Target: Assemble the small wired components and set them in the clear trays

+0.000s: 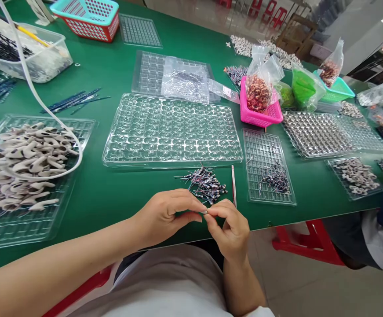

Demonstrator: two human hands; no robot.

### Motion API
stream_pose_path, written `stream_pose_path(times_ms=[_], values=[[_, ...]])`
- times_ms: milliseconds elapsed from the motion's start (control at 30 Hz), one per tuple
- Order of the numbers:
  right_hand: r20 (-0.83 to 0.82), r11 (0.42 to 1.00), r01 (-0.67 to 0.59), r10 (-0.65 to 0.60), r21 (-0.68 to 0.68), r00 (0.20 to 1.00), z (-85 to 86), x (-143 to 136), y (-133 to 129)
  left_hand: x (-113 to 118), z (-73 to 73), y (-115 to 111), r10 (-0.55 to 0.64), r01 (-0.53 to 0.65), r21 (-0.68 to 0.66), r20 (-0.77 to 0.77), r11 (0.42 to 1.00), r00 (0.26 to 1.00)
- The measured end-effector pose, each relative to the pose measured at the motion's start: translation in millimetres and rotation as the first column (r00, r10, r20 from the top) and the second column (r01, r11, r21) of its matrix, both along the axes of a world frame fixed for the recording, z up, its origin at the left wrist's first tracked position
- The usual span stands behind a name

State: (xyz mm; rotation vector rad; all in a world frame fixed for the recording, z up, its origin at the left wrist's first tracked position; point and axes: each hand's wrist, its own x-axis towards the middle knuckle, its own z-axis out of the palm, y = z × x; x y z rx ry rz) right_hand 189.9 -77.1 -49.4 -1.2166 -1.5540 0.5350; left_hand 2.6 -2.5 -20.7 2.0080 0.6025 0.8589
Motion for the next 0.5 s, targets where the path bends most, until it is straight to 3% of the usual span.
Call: stream_pose_path(times_ms=[500], values=[[0.041,0.999,-0.025,0.023,0.029,0.999,-0.7,0.7,0.1,-1.3,1.5,0.8,0.002,-0.001,0.026,-0.05,1.0,0.999]])
